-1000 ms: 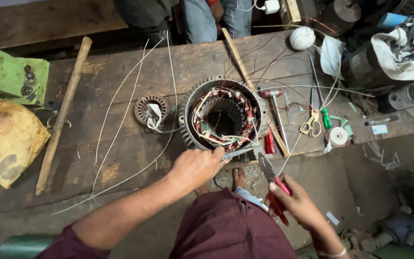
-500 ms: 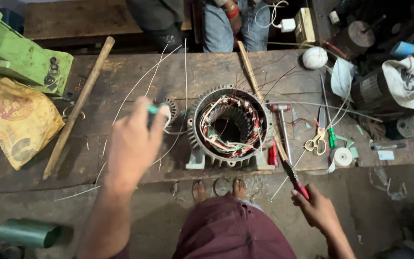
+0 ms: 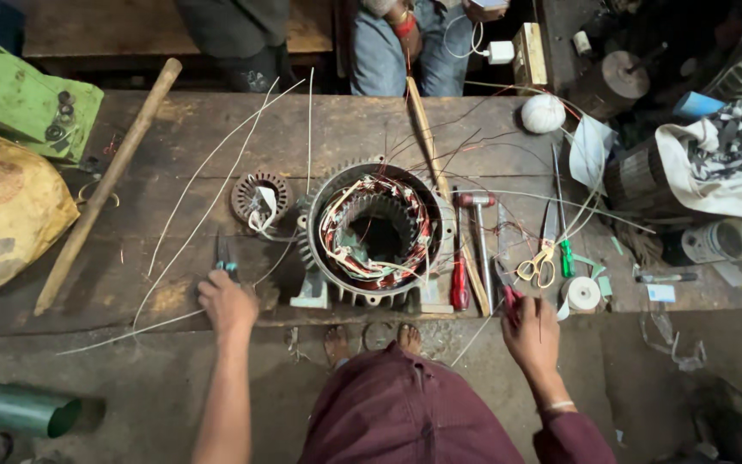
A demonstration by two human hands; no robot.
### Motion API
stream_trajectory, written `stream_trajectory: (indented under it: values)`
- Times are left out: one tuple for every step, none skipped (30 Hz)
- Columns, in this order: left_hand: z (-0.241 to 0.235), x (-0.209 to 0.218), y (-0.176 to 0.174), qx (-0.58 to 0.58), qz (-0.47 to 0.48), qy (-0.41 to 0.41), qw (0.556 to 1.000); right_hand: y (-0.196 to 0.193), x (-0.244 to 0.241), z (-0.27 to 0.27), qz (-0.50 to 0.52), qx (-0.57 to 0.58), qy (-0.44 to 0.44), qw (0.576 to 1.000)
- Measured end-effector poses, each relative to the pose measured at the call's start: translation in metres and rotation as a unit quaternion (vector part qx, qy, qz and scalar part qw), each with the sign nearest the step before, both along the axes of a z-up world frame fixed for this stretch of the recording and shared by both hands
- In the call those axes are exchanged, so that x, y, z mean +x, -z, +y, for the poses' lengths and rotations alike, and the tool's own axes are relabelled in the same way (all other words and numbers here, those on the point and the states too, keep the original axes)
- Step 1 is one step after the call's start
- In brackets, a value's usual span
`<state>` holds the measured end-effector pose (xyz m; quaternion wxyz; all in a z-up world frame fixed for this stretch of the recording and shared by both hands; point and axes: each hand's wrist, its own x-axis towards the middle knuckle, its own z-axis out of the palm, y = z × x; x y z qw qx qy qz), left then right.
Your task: The person works on an electric motor stator, using pliers to cut and adjust copper wires and a wooden stick to push wires into slots. The person then opens a wallet and counts cash while another person stands nearby.
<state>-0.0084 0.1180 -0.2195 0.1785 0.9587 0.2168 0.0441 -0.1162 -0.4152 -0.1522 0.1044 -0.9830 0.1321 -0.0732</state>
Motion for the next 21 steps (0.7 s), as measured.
stream_trajectory:
  values:
    - [-0.004, 0.005, 0.001, 0.014, -0.016, 0.019, 1.0, 0.001, 0.009, 0.001, -0.013, -0.013, -0.011, 1.0]
    - [-0.008, 0.008, -0.003, 0.029, -0.03, 0.035, 0.999, 0.001, 0.018, 0.003, -0.025, -0.024, -0.026, 0.999]
    - [-0.011, 0.009, -0.013, 0.034, -0.015, 0.035, 0.999, 0.0, 0.026, 0.003, -0.037, -0.013, -0.036, 0.999]
    - [-0.016, 0.011, -0.026, 0.037, -0.002, 0.033, 0.999, -0.002, 0.034, 0.002, -0.049, -0.003, -0.047, 0.998]
    - [-0.021, 0.012, -0.041, 0.04, 0.011, 0.032, 0.999, -0.004, 0.042, 0.0, -0.062, 0.007, -0.058, 0.996]
    - [-0.026, 0.005, -0.059, 0.043, -0.008, 0.036, 0.998, -0.005, 0.039, -0.001, -0.076, 0.012, -0.069, 0.995]
    - [-0.031, -0.003, -0.079, 0.047, -0.026, 0.041, 0.998, -0.007, 0.036, -0.002, -0.089, 0.016, -0.081, 0.993]
    - [-0.037, -0.007, -0.101, 0.052, -0.049, 0.045, 0.996, -0.009, 0.037, -0.003, -0.107, 0.021, -0.091, 0.99]
    - [-0.044, -0.013, -0.124, 0.024, -0.093, 0.066, 0.993, -0.011, 0.037, -0.005, -0.107, 0.043, -0.105, 0.988]
    - [-0.051, -0.02, -0.148, -0.003, -0.135, 0.087, 0.987, -0.014, 0.034, -0.005, -0.106, 0.064, -0.116, 0.985]
    - [-0.061, -0.029, -0.17, -0.029, -0.177, 0.109, 0.978, -0.017, 0.03, -0.005, -0.104, 0.086, -0.127, 0.983]
    - [-0.075, -0.035, -0.19, -0.048, -0.201, 0.138, 0.969, -0.021, 0.028, -0.005, -0.03, 0.156, -0.102, 0.982]
    - [-0.089, -0.041, -0.208, -0.066, -0.225, 0.168, 0.958, -0.027, 0.024, -0.002, 0.045, 0.224, -0.077, 0.971]
    - [-0.106, -0.045, -0.222, -0.084, -0.248, 0.196, 0.945, -0.034, 0.02, 0.001, 0.122, 0.288, -0.051, 0.949]
    - [-0.125, -0.046, -0.233, -0.098, -0.255, 0.228, 0.935, -0.043, 0.02, 0.005, 0.124, 0.347, -0.095, 0.925]
    - [-0.142, -0.047, -0.241, -0.11, -0.262, 0.258, 0.923, -0.053, 0.02, 0.009, 0.128, 0.404, -0.137, 0.895]
    - [-0.159, -0.048, -0.246, -0.113, -0.255, 0.296, 0.914, -0.064, 0.02, 0.014, 0.133, 0.458, -0.179, 0.86]
    - [-0.174, -0.047, -0.25, -0.116, -0.248, 0.334, 0.902, -0.076, 0.022, 0.02, 0.119, 0.473, -0.21, 0.848]
    - [-0.186, -0.045, -0.252, -0.106, -0.262, 0.368, 0.886, -0.089, 0.028, 0.025, 0.106, 0.486, -0.241, 0.833]
    - [-0.197, -0.043, -0.251, -0.098, -0.272, 0.4, 0.87, -0.101, 0.033, 0.03, 0.096, 0.499, -0.269, 0.818]
    - [-0.205, -0.042, -0.249, -0.091, -0.282, 0.432, 0.852, -0.112, 0.04, 0.035, 0.086, 0.511, -0.297, 0.802]
